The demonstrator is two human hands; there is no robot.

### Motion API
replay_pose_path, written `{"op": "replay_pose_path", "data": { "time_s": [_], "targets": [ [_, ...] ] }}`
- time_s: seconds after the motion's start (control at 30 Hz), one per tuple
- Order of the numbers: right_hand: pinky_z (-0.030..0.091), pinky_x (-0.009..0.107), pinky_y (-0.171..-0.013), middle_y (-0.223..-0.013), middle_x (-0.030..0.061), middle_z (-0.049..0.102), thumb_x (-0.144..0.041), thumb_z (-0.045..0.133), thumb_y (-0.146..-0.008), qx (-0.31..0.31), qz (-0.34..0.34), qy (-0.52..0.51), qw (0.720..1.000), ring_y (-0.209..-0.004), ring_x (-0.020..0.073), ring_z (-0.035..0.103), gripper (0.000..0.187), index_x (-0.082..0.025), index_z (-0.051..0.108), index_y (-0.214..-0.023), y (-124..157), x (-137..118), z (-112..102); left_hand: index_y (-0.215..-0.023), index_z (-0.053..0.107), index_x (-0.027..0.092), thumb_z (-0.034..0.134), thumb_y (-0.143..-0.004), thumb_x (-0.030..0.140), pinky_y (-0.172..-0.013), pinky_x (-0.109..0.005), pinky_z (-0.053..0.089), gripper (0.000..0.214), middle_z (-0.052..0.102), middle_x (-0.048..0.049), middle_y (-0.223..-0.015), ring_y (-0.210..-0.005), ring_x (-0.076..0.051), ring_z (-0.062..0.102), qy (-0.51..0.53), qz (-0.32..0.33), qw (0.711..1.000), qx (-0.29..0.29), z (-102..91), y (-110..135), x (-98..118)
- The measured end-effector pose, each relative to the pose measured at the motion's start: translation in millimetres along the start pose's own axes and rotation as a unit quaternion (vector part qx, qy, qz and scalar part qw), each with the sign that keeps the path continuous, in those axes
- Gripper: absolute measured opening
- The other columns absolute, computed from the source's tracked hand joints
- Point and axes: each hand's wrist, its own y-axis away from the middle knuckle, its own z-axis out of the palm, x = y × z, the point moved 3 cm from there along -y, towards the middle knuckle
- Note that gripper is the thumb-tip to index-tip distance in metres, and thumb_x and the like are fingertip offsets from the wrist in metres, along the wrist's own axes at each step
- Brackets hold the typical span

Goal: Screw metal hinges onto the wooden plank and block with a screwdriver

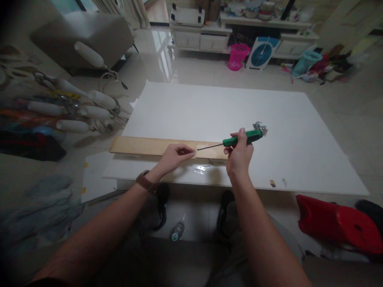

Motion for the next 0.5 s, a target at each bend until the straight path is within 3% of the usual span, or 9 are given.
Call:
{"op": "replay_pose_path", "data": {
  "time_s": [0.5],
  "targets": [
    [0.030, 0.022, -0.043, -0.067, -0.0042, 0.054, -0.070, 0.076, -0.076, -0.012, 0.023, 0.012, 1.000, -0.055, 0.0088, 0.049, 0.052, -0.021, 0.058, -0.075, 7.1, 4.6, 4.0, -0.088, 0.079, 0.017, 0.081, -0.085, 0.023, -0.083, -0.034, 0.060, 0.007, 0.080, -0.0064, -0.087, -0.080, -0.016, 0.070, -0.019, 0.017, 1.000, 0.002, 5.5, 2.1, 3.4]
  ]
}}
